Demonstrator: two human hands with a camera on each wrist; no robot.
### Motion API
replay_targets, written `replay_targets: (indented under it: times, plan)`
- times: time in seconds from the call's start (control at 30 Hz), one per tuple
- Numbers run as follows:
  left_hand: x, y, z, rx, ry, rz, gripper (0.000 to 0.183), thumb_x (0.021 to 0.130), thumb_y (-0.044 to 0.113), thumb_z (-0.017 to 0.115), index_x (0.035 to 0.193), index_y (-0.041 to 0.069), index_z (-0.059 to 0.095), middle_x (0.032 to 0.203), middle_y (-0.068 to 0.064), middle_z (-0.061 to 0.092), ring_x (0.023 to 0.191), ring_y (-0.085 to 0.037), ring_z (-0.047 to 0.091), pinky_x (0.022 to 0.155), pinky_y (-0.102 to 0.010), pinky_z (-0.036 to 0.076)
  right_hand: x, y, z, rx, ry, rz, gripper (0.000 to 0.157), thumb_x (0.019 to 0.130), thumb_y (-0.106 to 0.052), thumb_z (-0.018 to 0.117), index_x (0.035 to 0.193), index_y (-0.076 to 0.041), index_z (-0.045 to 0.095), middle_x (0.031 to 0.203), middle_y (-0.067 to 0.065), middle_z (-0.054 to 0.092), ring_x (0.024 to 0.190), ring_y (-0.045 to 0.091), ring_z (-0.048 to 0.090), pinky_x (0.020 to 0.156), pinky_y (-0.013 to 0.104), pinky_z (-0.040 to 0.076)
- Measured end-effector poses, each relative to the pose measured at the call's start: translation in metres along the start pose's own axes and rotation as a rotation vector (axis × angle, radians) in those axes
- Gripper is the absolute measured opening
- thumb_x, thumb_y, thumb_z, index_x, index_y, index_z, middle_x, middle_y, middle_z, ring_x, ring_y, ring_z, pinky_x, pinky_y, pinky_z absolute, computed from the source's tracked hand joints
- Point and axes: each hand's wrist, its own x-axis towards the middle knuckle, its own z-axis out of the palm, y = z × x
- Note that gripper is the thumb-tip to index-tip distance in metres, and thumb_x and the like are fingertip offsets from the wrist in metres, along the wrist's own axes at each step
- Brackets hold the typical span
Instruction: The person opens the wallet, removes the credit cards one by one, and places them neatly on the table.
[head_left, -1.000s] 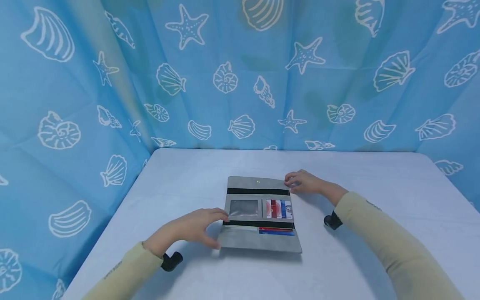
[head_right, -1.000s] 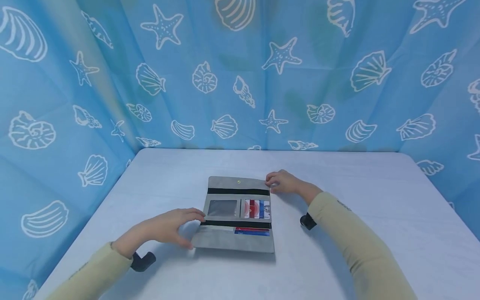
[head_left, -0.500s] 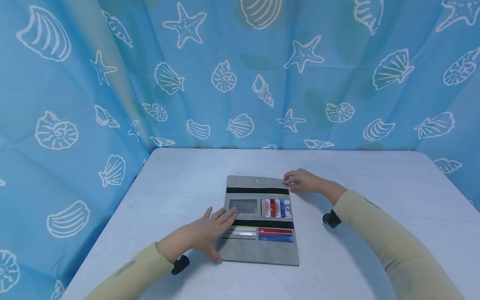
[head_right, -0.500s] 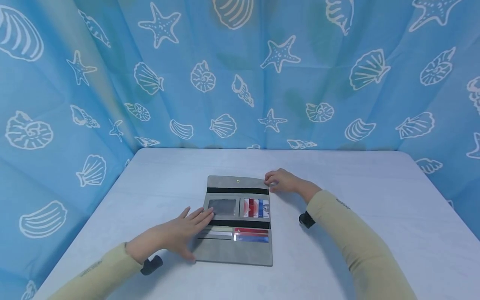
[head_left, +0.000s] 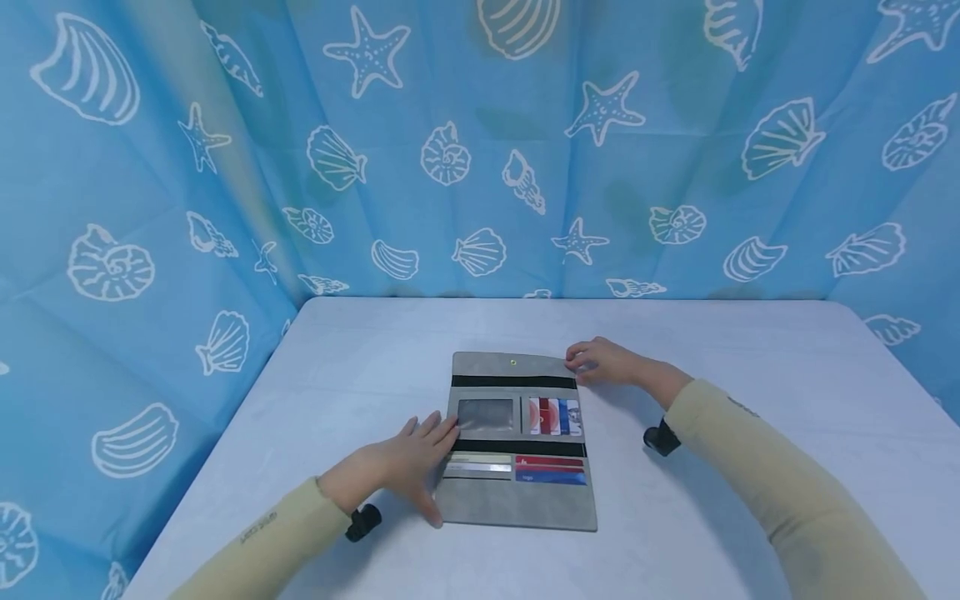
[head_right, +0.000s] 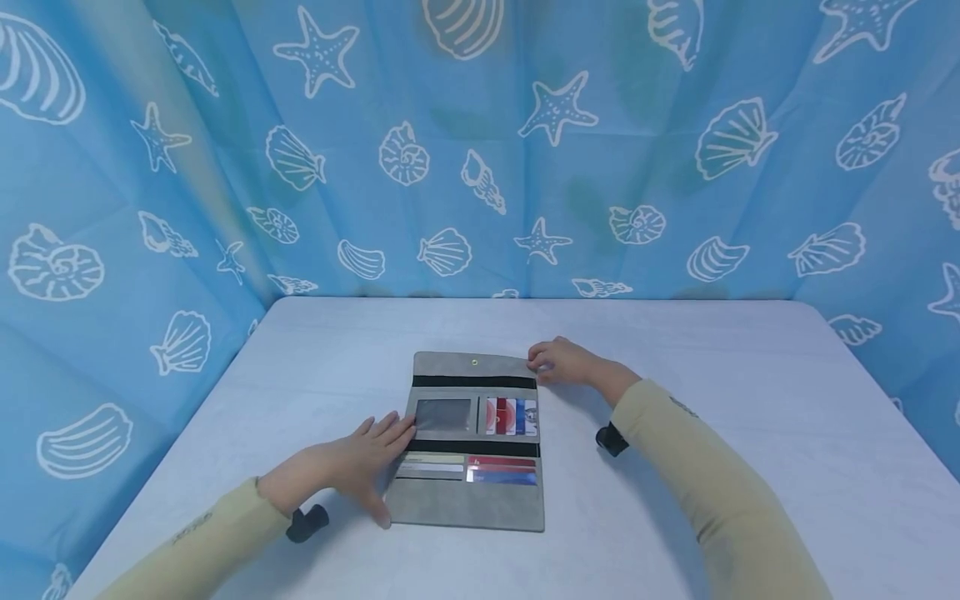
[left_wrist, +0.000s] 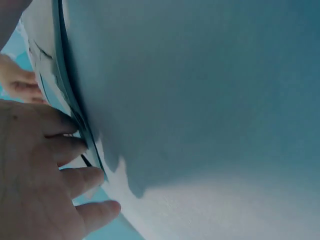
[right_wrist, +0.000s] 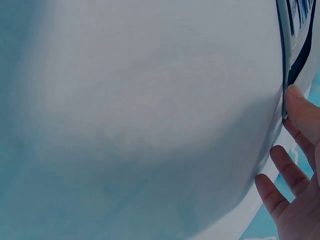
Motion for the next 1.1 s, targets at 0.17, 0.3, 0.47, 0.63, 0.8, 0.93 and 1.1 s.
replay_targets:
  times: [0.17, 0.3, 0.47, 0.63, 0.8, 0.93, 1.1]
  plan:
    - [0.008, -0.010, -0.006, -0.045, -0.001, -0.022, 0.114, 0.064, 0.059, 0.073, 0.148, 0.010, 0.014, 0.155, -0.005, 0.006, 0.141, -0.029, -0.001, 0.113, -0.047, 0.004, -0.003, -0.001, 0.003, -0.032, 0.009, -0.004, 0.038, 0.089, -0.021, 0.060, 0.123, -0.005, 0.058, 0.133, 0.014, 0.047, 0.122, 0.035, 0.038, 0.101, 0.050, 0.035]
    - [0.019, -0.021, -0.009, -0.059, 0.008, -0.029, 0.113, 0.064, 0.060, 0.072, 0.148, 0.011, 0.013, 0.155, -0.003, 0.006, 0.141, -0.030, -0.002, 0.113, -0.047, 0.003, -0.004, -0.003, 0.005, -0.051, 0.008, -0.005, 0.039, 0.089, -0.022, 0.060, 0.124, -0.005, 0.057, 0.134, 0.014, 0.046, 0.124, 0.035, 0.036, 0.101, 0.050, 0.034]
    - [0.031, -0.030, -0.014, -0.046, 0.010, -0.028, 0.113, 0.064, 0.060, 0.072, 0.148, 0.012, 0.013, 0.155, -0.001, 0.005, 0.141, -0.032, -0.004, 0.113, -0.049, 0.002, -0.005, -0.004, 0.006, -0.069, 0.012, -0.015, 0.039, 0.089, -0.022, 0.059, 0.124, -0.005, 0.056, 0.135, 0.015, 0.045, 0.125, 0.036, 0.036, 0.102, 0.051, 0.034]
    - [0.039, -0.034, -0.020, -0.037, 0.017, -0.037, 0.114, 0.063, 0.062, 0.071, 0.148, 0.014, 0.012, 0.155, 0.000, 0.003, 0.140, -0.032, -0.006, 0.112, -0.049, 0.000, -0.007, -0.004, 0.008, -0.094, 0.024, -0.033, 0.040, 0.090, -0.022, 0.059, 0.125, -0.004, 0.056, 0.135, 0.015, 0.045, 0.125, 0.037, 0.036, 0.102, 0.051, 0.033]
    - [0.046, -0.036, -0.025, -0.035, 0.081, -0.017, 0.107, 0.069, 0.059, 0.069, 0.148, 0.013, 0.013, 0.155, -0.003, 0.002, 0.140, -0.035, -0.008, 0.112, -0.050, 0.001, -0.009, -0.004, 0.008, -0.112, 0.033, -0.050, 0.039, 0.090, -0.022, 0.058, 0.124, -0.003, 0.056, 0.135, 0.016, 0.045, 0.124, 0.037, 0.037, 0.102, 0.050, 0.034]
    - [0.055, -0.039, -0.028, -0.027, 0.167, 0.012, 0.099, 0.075, 0.056, 0.065, 0.148, 0.013, 0.015, 0.155, -0.006, 0.003, 0.139, -0.038, -0.007, 0.111, -0.054, 0.003, -0.011, -0.005, 0.008, -0.114, 0.035, -0.046, 0.040, 0.090, -0.022, 0.058, 0.125, -0.003, 0.055, 0.135, 0.016, 0.045, 0.125, 0.037, 0.037, 0.102, 0.050, 0.034]
    - [0.061, -0.040, -0.032, -0.044, 0.225, 0.017, 0.094, 0.078, 0.055, 0.063, 0.148, 0.012, 0.016, 0.155, -0.007, 0.003, 0.139, -0.040, -0.006, 0.110, -0.056, 0.004, -0.013, -0.006, 0.007, -0.114, 0.033, -0.042, 0.041, 0.090, -0.021, 0.058, 0.126, -0.002, 0.054, 0.136, 0.016, 0.044, 0.126, 0.037, 0.036, 0.102, 0.050, 0.033]
